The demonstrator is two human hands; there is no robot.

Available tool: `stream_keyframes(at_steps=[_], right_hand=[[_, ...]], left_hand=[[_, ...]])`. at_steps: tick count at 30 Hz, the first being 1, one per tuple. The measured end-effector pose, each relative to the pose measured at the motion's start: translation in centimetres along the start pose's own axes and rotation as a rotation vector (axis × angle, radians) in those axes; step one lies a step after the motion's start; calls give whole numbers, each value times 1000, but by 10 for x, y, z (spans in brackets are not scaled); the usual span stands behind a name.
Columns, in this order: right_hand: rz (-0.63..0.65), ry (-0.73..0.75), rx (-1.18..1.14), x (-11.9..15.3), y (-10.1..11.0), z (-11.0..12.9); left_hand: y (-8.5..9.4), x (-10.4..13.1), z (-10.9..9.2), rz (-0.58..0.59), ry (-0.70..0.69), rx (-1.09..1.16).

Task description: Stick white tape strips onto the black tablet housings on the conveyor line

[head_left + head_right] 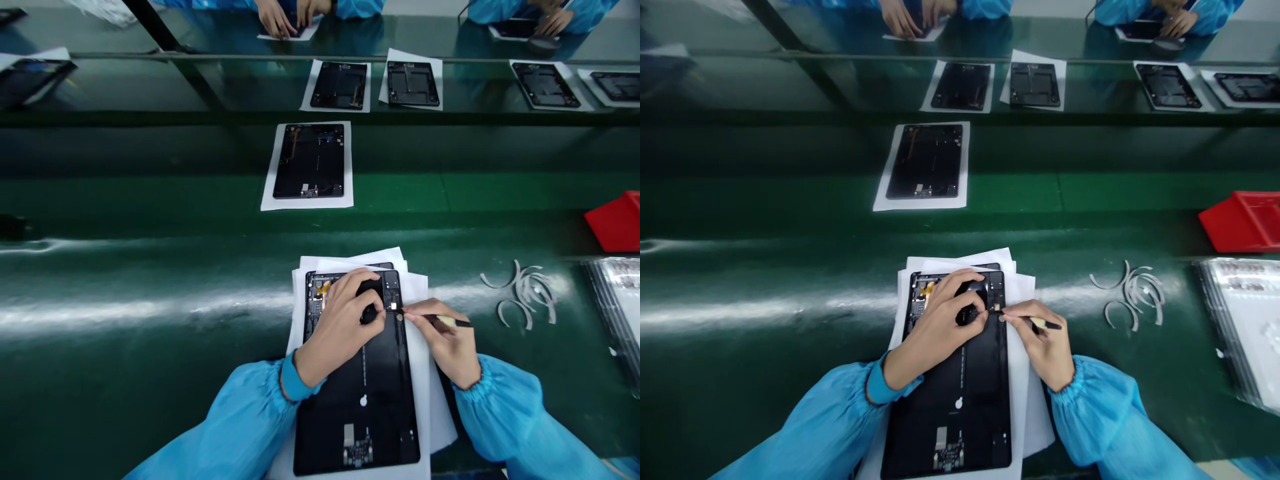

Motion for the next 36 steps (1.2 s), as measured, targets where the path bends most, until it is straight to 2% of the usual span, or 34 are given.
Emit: stream_keyframes(at_steps=[12,18,21,23,25,28,30,33,36], right_hand=[[-43,19,21,5,6,-3],[-156,-5,22,4,17,2],[-105,-35,-22,-3,9,9],[-21,-72,38,-8,-5,16],[113,-63,217,-12,-28,25],[355,-7,570,-11,-64,28],[461,-13,727,-9,-79,21],[534,-35,759,-10,-87,11],[531,-40,707,-14,-86,9]], left_hand=[[0,-1,-2,-2,5,-41],[1,-4,2,4,35,14],[6,-7,0,8,26,38],[16,-3,0,-21,14,59],[31,12,2,-99,34,62],[47,55,1,-217,54,-22],[40,87,-7,-200,-8,-95],[13,117,-17,-78,-68,-143],[-1,123,-8,-63,64,-128]])
Point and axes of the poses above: each hand's wrist, its own x-axis away from the middle knuckle, its own y-axis out of the back of the hand, z = x × y, the point moved 8 cm from there along -x, towards the middle knuckle, and after that the axes turned 14 degrees about -x, right-handed, at the moved point
